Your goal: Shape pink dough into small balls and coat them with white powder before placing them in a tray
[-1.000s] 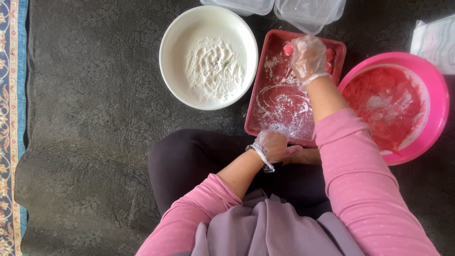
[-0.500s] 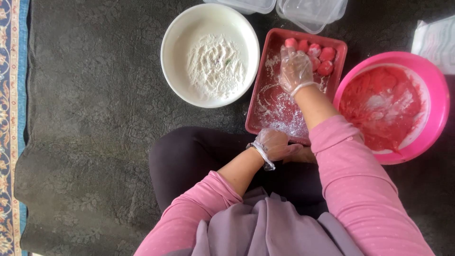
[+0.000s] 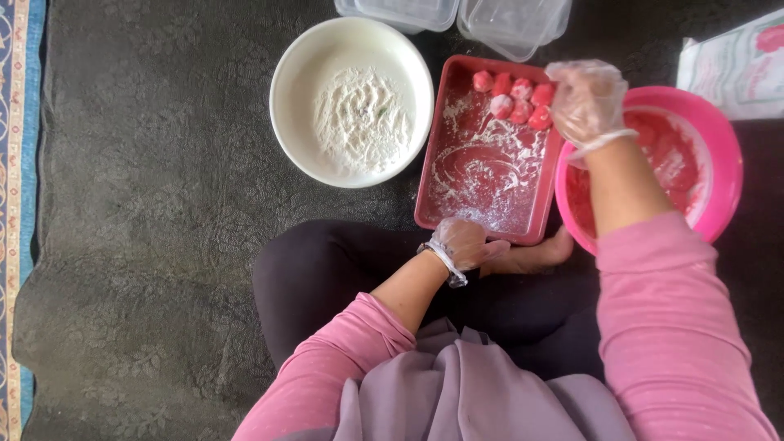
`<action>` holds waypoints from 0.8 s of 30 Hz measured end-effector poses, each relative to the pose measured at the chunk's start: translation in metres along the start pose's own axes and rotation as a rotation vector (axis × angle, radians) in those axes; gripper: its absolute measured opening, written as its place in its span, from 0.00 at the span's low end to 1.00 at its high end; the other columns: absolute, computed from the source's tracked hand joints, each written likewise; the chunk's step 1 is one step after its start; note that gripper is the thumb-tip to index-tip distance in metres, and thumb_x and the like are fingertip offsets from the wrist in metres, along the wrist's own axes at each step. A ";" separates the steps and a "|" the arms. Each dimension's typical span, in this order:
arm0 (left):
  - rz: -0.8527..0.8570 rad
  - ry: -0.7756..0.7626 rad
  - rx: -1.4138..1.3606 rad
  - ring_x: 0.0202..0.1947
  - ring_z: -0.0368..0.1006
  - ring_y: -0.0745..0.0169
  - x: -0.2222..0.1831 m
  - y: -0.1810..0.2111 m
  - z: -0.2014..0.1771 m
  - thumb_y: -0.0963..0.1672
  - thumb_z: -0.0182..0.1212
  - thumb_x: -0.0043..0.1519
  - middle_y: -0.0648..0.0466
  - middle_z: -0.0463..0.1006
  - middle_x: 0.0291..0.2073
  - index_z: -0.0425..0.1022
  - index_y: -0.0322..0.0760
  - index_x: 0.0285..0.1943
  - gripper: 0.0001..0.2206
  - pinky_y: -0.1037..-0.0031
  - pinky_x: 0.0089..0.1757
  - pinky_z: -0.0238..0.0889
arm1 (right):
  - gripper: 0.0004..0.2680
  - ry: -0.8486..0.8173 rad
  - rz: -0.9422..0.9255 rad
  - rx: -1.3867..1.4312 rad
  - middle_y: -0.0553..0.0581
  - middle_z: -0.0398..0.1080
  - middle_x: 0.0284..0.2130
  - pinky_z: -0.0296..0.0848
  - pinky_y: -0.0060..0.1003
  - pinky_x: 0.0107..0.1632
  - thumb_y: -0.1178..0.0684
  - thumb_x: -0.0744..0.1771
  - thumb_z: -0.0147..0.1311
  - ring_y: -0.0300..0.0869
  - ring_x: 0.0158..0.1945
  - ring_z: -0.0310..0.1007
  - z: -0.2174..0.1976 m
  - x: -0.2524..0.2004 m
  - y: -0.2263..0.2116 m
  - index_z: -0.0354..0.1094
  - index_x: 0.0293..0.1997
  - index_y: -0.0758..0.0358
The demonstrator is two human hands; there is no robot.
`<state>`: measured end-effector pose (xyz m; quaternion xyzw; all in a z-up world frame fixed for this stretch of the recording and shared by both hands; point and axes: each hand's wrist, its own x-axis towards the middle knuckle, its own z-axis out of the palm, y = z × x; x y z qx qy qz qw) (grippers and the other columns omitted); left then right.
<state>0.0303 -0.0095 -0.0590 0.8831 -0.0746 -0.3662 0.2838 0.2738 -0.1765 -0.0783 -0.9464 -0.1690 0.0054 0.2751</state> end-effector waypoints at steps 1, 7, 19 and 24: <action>-0.012 -0.001 -0.018 0.50 0.76 0.38 -0.001 0.002 -0.003 0.63 0.39 0.60 0.40 0.81 0.46 0.82 0.37 0.50 0.34 0.56 0.48 0.66 | 0.05 0.106 -0.265 -0.051 0.58 0.80 0.42 0.80 0.31 0.42 0.64 0.72 0.56 0.43 0.43 0.81 -0.002 -0.002 0.021 0.79 0.44 0.61; -0.050 0.014 -0.010 0.50 0.76 0.41 0.000 0.000 0.005 0.62 0.39 0.59 0.43 0.82 0.46 0.82 0.46 0.52 0.31 0.58 0.48 0.66 | 0.17 -0.268 -0.540 0.476 0.61 0.72 0.50 0.69 0.27 0.31 0.39 0.70 0.49 0.34 0.26 0.65 -0.066 -0.055 0.014 0.67 0.61 0.57; -0.079 0.067 -0.025 0.57 0.76 0.47 0.007 -0.009 0.014 0.64 0.44 0.58 0.50 0.84 0.48 0.81 0.59 0.55 0.28 0.57 0.54 0.70 | 0.33 -0.458 -0.060 -0.629 0.72 0.68 0.61 0.63 0.63 0.62 0.41 0.61 0.58 0.63 0.59 0.71 -0.022 -0.131 0.089 0.57 0.75 0.63; -0.089 0.074 -0.093 0.60 0.74 0.45 -0.002 -0.005 0.006 0.64 0.45 0.58 0.48 0.83 0.51 0.80 0.56 0.57 0.29 0.56 0.57 0.67 | 0.23 -0.424 -0.275 -1.070 0.49 0.81 0.34 0.77 0.48 0.39 0.42 0.62 0.53 0.41 0.36 0.81 0.012 -0.136 0.139 0.71 0.63 0.54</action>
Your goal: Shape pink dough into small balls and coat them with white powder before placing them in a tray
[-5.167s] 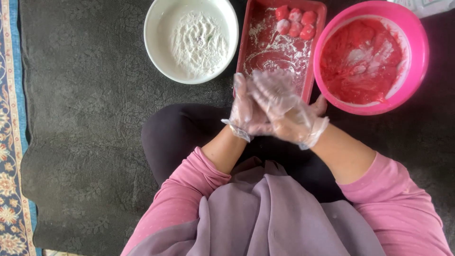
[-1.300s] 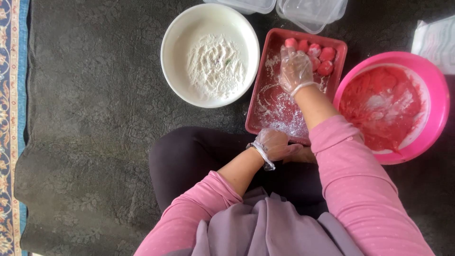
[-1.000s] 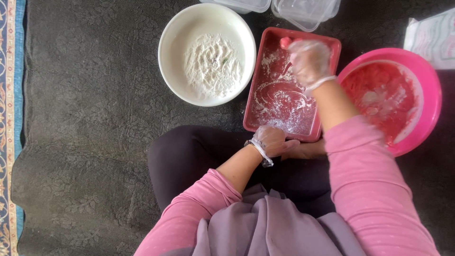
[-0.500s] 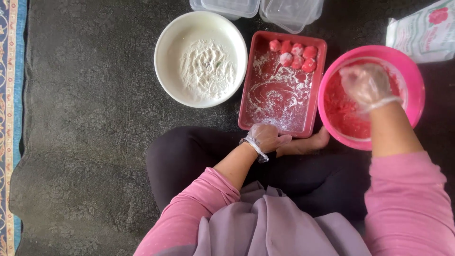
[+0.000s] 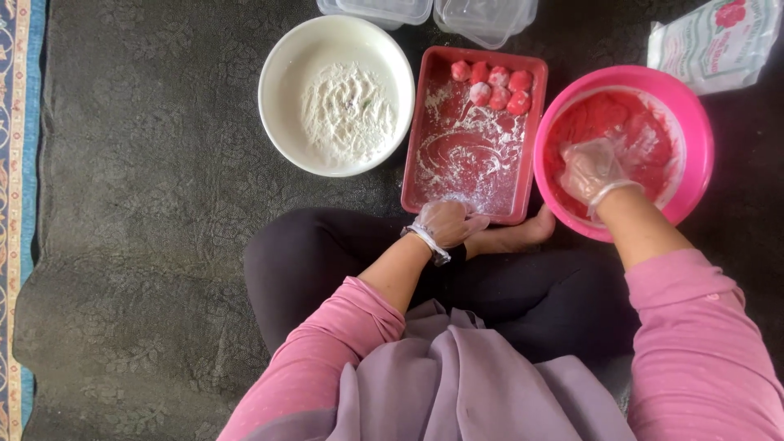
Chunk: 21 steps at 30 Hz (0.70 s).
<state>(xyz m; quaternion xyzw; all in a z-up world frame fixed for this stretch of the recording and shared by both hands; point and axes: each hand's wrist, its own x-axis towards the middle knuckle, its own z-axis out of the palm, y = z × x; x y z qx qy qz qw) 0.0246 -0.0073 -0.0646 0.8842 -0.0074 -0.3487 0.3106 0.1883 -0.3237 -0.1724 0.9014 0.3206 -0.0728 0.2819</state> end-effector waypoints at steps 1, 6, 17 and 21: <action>-0.009 -0.004 -0.015 0.60 0.73 0.47 0.003 -0.002 0.001 0.65 0.46 0.57 0.51 0.82 0.52 0.78 0.57 0.59 0.30 0.57 0.57 0.67 | 0.14 0.039 0.001 0.117 0.51 0.78 0.28 0.75 0.47 0.38 0.44 0.61 0.54 0.44 0.33 0.79 -0.006 -0.002 0.001 0.75 0.48 0.52; -0.044 -0.011 -0.074 0.62 0.72 0.51 0.001 -0.003 0.001 0.67 0.47 0.55 0.57 0.82 0.54 0.75 0.61 0.63 0.32 0.59 0.59 0.66 | 0.10 -0.120 -0.019 0.183 0.52 0.73 0.20 0.73 0.38 0.39 0.49 0.60 0.45 0.41 0.29 0.73 -0.038 -0.013 -0.003 0.76 0.34 0.53; -0.044 0.000 -0.092 0.63 0.72 0.47 0.004 -0.004 -0.001 0.64 0.49 0.59 0.50 0.81 0.55 0.74 0.59 0.64 0.29 0.60 0.59 0.66 | 0.10 -0.305 0.135 0.465 0.64 0.80 0.36 0.79 0.49 0.49 0.46 0.62 0.54 0.58 0.46 0.81 -0.101 -0.032 -0.001 0.81 0.38 0.54; -0.041 -0.001 -0.083 0.63 0.71 0.46 0.001 -0.002 -0.004 0.64 0.49 0.59 0.49 0.81 0.55 0.74 0.60 0.64 0.29 0.59 0.59 0.66 | 0.10 -0.227 0.219 0.547 0.63 0.80 0.40 0.79 0.50 0.49 0.49 0.63 0.55 0.58 0.48 0.80 -0.076 -0.021 -0.003 0.80 0.43 0.54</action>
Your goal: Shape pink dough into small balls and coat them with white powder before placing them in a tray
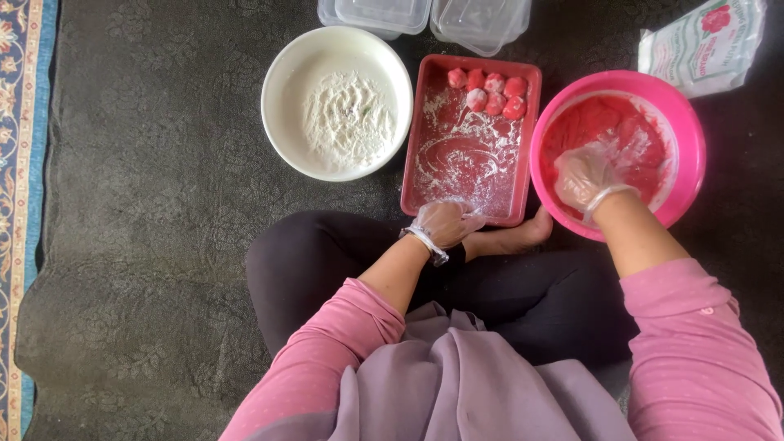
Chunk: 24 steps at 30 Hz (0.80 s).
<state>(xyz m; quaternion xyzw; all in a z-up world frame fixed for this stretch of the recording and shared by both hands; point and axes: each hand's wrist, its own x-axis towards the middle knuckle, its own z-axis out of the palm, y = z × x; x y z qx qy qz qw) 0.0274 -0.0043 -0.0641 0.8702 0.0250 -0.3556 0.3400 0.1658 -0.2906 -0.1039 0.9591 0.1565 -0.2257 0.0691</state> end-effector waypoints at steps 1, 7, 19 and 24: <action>0.005 -0.006 0.012 0.63 0.71 0.46 -0.002 0.002 -0.001 0.64 0.48 0.59 0.49 0.81 0.55 0.74 0.59 0.64 0.29 0.59 0.59 0.66 | 0.11 -0.015 0.029 0.124 0.61 0.78 0.45 0.75 0.51 0.53 0.47 0.64 0.52 0.58 0.52 0.77 -0.002 -0.001 -0.002 0.77 0.47 0.53; -0.020 -0.004 0.012 0.63 0.71 0.44 -0.006 0.008 -0.001 0.63 0.48 0.60 0.46 0.81 0.55 0.74 0.55 0.65 0.29 0.57 0.59 0.66 | 0.18 -0.112 0.123 0.577 0.57 0.68 0.62 0.62 0.57 0.65 0.39 0.69 0.42 0.62 0.64 0.64 -0.044 -0.046 -0.046 0.67 0.65 0.52; -0.006 0.028 0.015 0.61 0.73 0.44 -0.001 -0.001 0.003 0.64 0.48 0.59 0.46 0.82 0.53 0.75 0.61 0.63 0.28 0.57 0.58 0.67 | 0.10 -0.138 -0.117 0.048 0.67 0.80 0.34 0.78 0.54 0.52 0.51 0.63 0.52 0.61 0.49 0.79 -0.045 -0.032 -0.019 0.80 0.37 0.63; 0.000 0.034 0.029 0.61 0.73 0.44 -0.001 0.000 0.003 0.64 0.48 0.59 0.46 0.82 0.52 0.76 0.59 0.62 0.28 0.58 0.57 0.68 | 0.08 0.027 -0.180 0.040 0.63 0.78 0.34 0.76 0.53 0.51 0.50 0.61 0.55 0.60 0.46 0.78 0.019 0.003 0.030 0.80 0.37 0.55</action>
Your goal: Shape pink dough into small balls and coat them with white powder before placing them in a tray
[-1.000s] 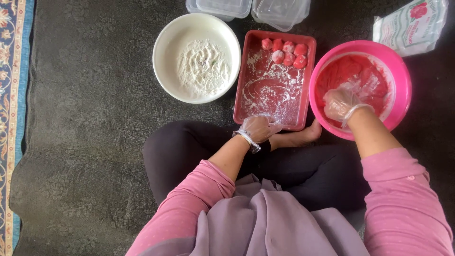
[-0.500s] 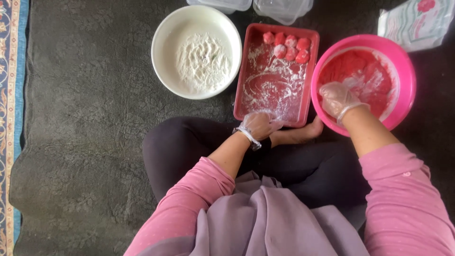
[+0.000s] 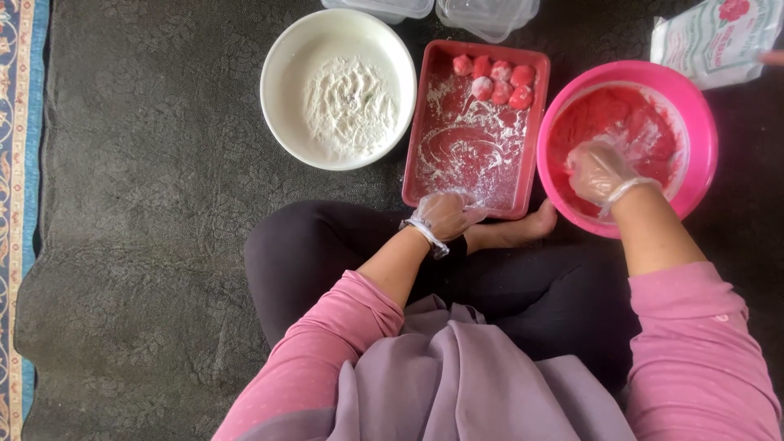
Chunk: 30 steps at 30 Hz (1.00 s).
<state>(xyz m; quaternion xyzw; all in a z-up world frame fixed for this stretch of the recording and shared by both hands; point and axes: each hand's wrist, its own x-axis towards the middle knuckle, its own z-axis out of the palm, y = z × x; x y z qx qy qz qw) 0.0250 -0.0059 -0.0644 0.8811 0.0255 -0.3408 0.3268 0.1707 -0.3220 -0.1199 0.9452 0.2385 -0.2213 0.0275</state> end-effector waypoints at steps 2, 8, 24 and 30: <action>0.007 -0.001 0.020 0.61 0.73 0.44 -0.001 0.000 0.000 0.64 0.47 0.59 0.46 0.82 0.53 0.76 0.59 0.62 0.28 0.57 0.58 0.67 | 0.17 0.101 -0.081 -0.045 0.60 0.77 0.42 0.66 0.54 0.65 0.48 0.57 0.60 0.56 0.54 0.74 0.000 -0.001 -0.005 0.78 0.48 0.54; 0.034 0.005 0.005 0.61 0.72 0.42 -0.004 0.001 -0.002 0.63 0.47 0.60 0.44 0.81 0.53 0.76 0.56 0.62 0.28 0.56 0.58 0.66 | 0.18 -0.064 0.035 0.029 0.60 0.72 0.58 0.67 0.60 0.65 0.51 0.63 0.47 0.58 0.65 0.67 0.026 0.013 -0.010 0.73 0.59 0.50; 0.038 -0.040 -0.010 0.64 0.70 0.41 -0.004 0.000 -0.005 0.62 0.46 0.62 0.44 0.79 0.57 0.74 0.54 0.65 0.28 0.53 0.60 0.63 | 0.09 0.071 0.023 0.166 0.60 0.77 0.39 0.75 0.49 0.57 0.53 0.64 0.53 0.55 0.54 0.76 0.003 0.000 -0.002 0.79 0.44 0.53; 0.064 -0.011 -0.018 0.51 0.75 0.40 -0.011 0.006 -0.009 0.61 0.44 0.58 0.47 0.81 0.51 0.79 0.51 0.52 0.26 0.58 0.49 0.64 | 0.08 0.106 -0.001 0.274 0.57 0.79 0.38 0.71 0.42 0.51 0.53 0.64 0.56 0.52 0.44 0.76 -0.051 -0.020 -0.012 0.82 0.41 0.54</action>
